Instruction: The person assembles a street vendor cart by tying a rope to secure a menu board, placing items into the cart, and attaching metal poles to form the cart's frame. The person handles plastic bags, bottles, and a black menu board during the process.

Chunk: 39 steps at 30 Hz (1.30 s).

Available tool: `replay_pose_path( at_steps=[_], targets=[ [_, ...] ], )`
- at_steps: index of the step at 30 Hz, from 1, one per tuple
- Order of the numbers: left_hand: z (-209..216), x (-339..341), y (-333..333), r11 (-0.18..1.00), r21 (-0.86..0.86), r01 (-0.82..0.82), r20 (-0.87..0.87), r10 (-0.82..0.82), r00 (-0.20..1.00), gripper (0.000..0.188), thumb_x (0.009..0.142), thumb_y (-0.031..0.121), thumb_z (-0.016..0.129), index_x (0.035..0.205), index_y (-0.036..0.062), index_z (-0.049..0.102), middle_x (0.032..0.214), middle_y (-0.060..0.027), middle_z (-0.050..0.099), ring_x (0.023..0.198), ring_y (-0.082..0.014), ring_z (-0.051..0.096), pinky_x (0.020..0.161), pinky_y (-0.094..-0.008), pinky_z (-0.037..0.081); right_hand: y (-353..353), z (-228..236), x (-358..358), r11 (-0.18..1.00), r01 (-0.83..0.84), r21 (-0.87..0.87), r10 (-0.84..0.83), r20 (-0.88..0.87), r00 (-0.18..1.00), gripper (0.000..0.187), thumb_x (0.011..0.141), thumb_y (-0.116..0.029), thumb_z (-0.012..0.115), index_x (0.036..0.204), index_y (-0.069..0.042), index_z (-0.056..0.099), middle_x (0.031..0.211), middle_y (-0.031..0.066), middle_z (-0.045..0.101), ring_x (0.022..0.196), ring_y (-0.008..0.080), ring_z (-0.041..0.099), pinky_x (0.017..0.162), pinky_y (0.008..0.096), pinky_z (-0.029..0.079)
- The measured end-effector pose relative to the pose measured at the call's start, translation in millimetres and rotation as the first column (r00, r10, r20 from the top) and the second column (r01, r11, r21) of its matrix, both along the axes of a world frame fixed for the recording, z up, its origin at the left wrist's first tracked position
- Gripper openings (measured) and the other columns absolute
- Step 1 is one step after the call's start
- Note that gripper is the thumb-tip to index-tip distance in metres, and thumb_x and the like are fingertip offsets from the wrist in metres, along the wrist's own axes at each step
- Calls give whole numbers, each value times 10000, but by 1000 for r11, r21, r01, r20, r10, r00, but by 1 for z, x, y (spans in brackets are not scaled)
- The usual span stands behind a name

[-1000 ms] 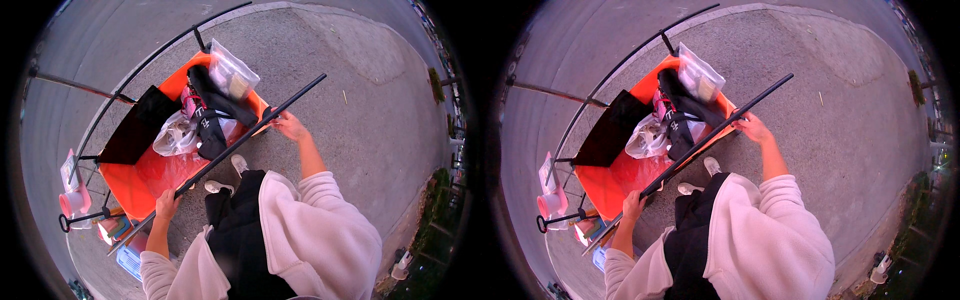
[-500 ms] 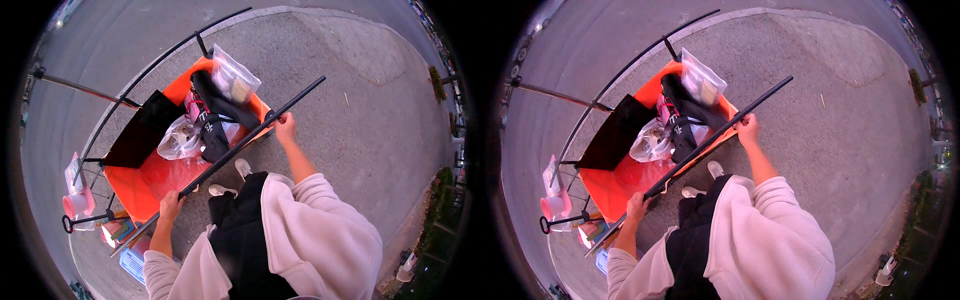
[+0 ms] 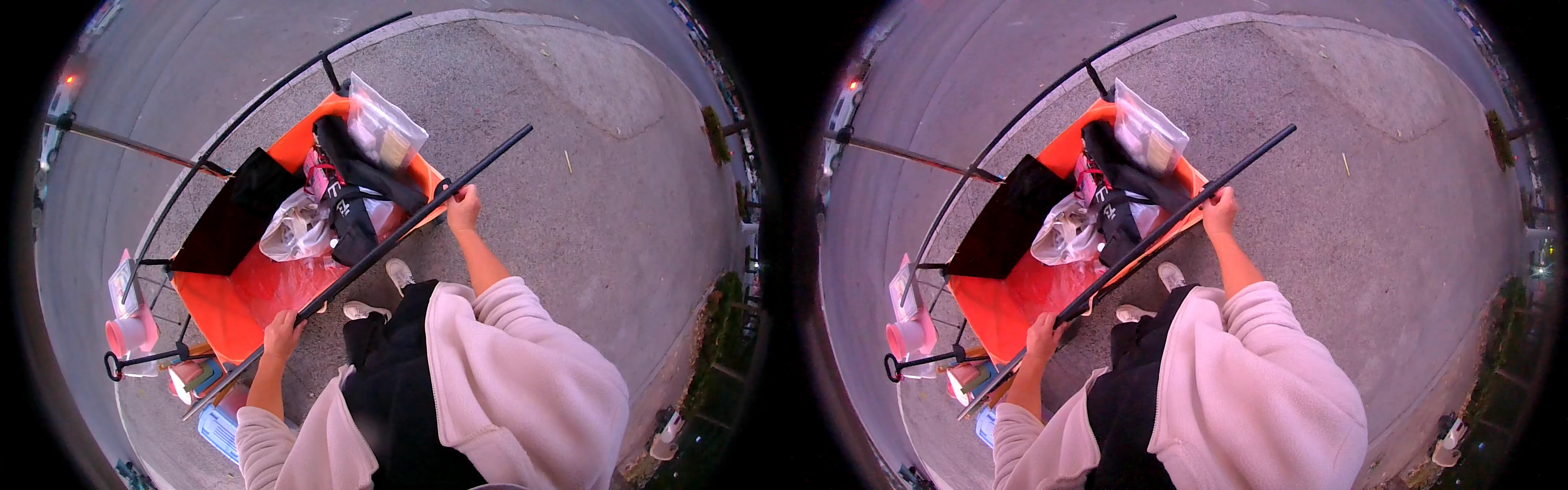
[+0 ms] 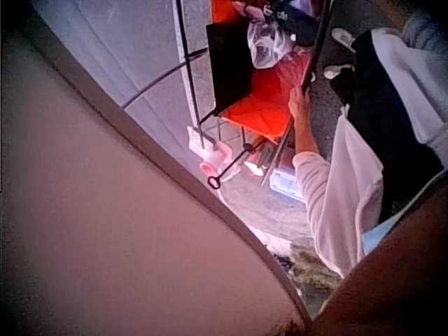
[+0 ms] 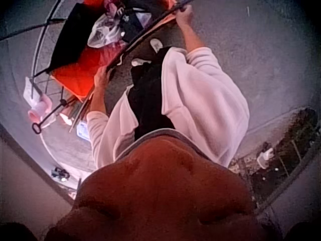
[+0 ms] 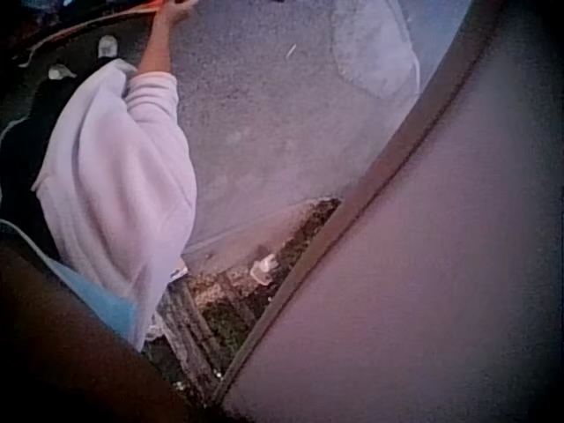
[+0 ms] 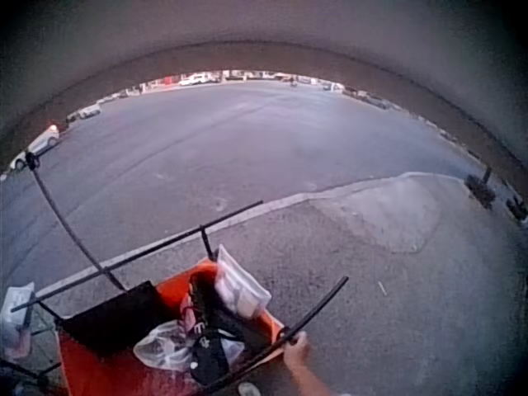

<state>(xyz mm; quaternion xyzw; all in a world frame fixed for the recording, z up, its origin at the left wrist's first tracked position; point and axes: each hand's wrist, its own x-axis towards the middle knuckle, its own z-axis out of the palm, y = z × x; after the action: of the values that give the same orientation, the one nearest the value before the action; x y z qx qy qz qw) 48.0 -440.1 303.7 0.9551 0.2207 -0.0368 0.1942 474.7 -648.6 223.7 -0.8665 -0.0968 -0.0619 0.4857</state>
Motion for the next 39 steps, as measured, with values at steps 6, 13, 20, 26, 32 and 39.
replay_pose_path(
  at_steps=[6, 13, 20, 26, 32, 39],
  targets=[
    [-4, -3, 2, 1000, 17, 25, 12, -25, 1000, 288, 772, 230, 660, 967, 55, 540, 899, -117, 567, 827, -303, 580, 643, -388, 501, 4, -1, -2, 1000, 28, 13, -27, -20, 999, 333, 695, -180, 757, 731, -54, 451, 605, 102, 555, 581, 283, 577, 553, 387, 450],
    [-4, 2, -1, 997, 68, 27, -23, -26, 999, 287, 761, 230, 666, 946, 65, 521, 883, -107, 554, 817, -291, 579, 616, -385, 503, -12, -1, -8, 898, -12, 441, 141, -262, 955, 276, 714, -52, 654, 902, -26, 452, 858, 150, 540, 651, 304, 568, 599, 387, 447],
    [0, 6, -8, 994, 109, -10, -128, 24, 991, 283, 767, 245, 653, 911, 57, 498, 895, -107, 550, 828, -302, 577, 627, -406, 496, -13, 63, -64, 783, -543, -304, 620, 317, 717, 437, 679, -70, 595, 1095, -66, 461, 1124, 166, 468, 1093, 331, 441, 930, 464, 303],
    [-7, -1, -7, 987, 161, 1, -110, 17, 994, 306, 753, 271, 669, 890, 65, 490, 872, -100, 547, 837, -282, 577, 618, -391, 500, 37, 60, -90, 216, -721, -659, 962, 16, 273, 363, 766, -389, 626, 1035, -153, 567, 952, 46, 558, 998, 209, 508, 888, 425, 283],
    [-3, -3, -10, 992, 82, -95, -77, 101, 992, 323, 769, 288, 657, 960, 66, 520, 880, -113, 587, 861, -284, 586, 659, -399, 490, 36, 38, -71, 219, -802, -555, 974, 76, 214, 235, 810, -392, 574, 869, -165, 589, 843, 22, 547, 887, 198, 522, 805, 420, 304],
    [-4, -11, -3, 983, -67, -171, -85, 165, 983, 289, 801, 290, 604, 996, 80, 565, 977, -138, 608, 967, -311, 576, 792, -434, 469, 43, 24, -61, 126, -838, -531, 963, 268, -25, 175, 760, -245, 597, 876, -126, 653, 926, 24, 596, 878, 227, 546, 753, 425, 401]
  ],
)
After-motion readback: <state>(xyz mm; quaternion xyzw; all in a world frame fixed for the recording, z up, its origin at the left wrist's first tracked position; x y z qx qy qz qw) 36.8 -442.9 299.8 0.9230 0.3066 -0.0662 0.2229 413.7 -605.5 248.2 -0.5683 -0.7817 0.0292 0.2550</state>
